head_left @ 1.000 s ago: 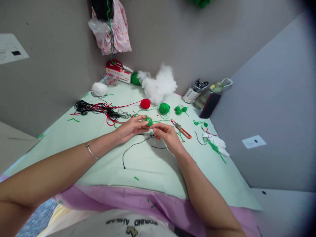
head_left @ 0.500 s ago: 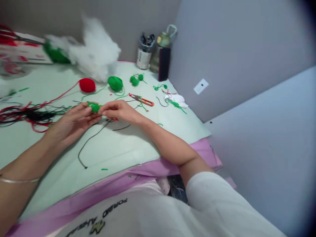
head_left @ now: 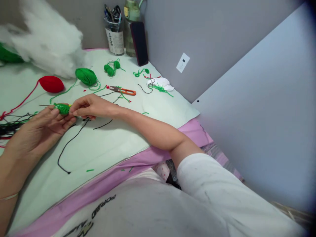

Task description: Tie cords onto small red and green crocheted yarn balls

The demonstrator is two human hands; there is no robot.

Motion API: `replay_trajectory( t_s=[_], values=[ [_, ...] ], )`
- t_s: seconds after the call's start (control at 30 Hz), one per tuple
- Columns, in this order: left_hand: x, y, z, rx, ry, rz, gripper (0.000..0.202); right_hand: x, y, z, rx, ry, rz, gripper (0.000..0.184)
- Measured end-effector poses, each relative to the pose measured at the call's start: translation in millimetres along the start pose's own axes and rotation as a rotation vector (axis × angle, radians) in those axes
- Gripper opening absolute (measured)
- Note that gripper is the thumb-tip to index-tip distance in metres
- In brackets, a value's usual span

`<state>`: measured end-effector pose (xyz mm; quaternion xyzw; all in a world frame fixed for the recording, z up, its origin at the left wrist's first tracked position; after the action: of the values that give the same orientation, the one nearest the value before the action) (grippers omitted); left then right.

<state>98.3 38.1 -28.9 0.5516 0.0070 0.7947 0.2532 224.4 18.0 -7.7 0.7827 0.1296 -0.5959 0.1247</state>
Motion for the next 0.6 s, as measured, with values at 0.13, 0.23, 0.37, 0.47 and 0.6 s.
replay_trajectory(
  t_s=[0.13, 0.23, 0.37, 0.47, 0.6],
  values=[
    [1, 3, 4.7, -0.029, -0.019, -0.003, 0.012, 0, 4, -3, -0.006, -0.012, -0.005, 0.016],
    [8, 9, 10.6, -0.069, -0.021, 0.040, 0.012, -3, 8, -7, 0.020, -0.011, -0.029, 0.009],
    [24, 22, 17.8, -0.134, -0.015, 0.168, 0.024, -20, 19, -14, 0.148, -0.039, -0.108, 0.010],
    [32, 29, 22.3, -0.190, -0.028, 0.230, 0.029, -30, 27, -20, 0.257, -0.026, -0.102, 0.014],
    [37, 31, 22.5, -0.220, -0.007, 0.279, 0.030, -38, 35, -16, 0.276, -0.018, -0.073, 0.017]
  ],
)
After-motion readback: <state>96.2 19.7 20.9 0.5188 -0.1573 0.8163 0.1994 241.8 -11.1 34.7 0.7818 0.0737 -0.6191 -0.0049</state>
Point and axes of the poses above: each hand's wrist, its own y-axis away from the middle knuckle, its own z-axis out of the palm, x = y × z, the point moved 8 cm from there along -y, towards the middle knuckle, and after that the axes turned 6 degrees about y, right-handed, at the moved point
